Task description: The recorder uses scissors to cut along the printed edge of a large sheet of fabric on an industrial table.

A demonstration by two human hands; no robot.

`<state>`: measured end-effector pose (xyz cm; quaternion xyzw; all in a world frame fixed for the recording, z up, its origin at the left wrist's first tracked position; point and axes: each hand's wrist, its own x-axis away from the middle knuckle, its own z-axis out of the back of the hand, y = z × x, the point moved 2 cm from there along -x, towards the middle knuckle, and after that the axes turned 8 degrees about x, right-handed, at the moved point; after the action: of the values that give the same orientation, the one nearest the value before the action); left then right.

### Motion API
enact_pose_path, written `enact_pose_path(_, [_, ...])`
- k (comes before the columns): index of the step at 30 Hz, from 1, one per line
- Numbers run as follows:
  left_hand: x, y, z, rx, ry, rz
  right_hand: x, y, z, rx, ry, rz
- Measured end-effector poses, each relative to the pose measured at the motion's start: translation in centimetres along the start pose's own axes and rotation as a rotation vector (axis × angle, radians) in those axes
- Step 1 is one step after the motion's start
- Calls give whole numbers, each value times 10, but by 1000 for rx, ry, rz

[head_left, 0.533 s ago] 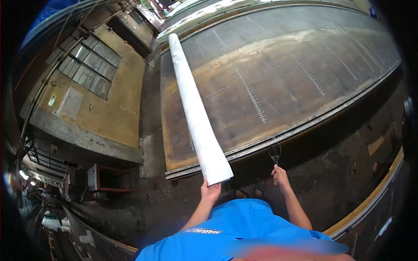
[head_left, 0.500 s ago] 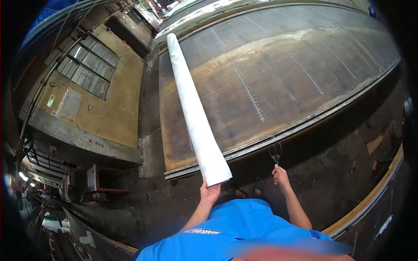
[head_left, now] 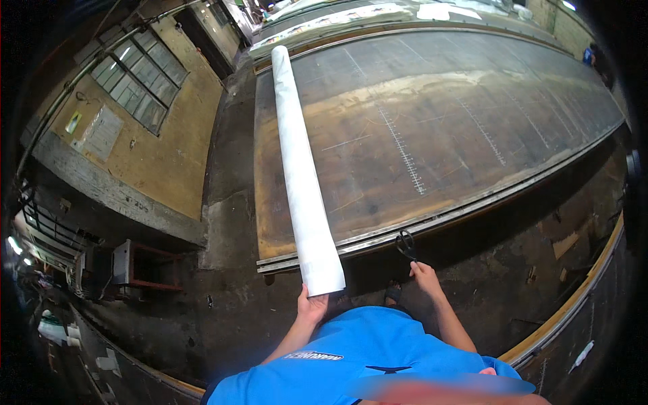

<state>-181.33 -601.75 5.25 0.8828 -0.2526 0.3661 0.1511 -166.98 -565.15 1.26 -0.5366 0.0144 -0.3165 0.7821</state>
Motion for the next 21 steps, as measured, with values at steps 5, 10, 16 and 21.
enact_pose_path(5, [-10,26,30,195,-116,197,7,-44,-57,-191,-122,-64])
enact_pose_path(10, [21,47,19,-197,-140,381,14,-130,-135,-352,-207,-13])
enact_pose_path(16, [9,145,42,-883,-79,96,22,-202,-221,94,-140,387])
enact_pose_path(21, [3,224,13,-758,-86,-273,45,-230,-229,222,-292,527])
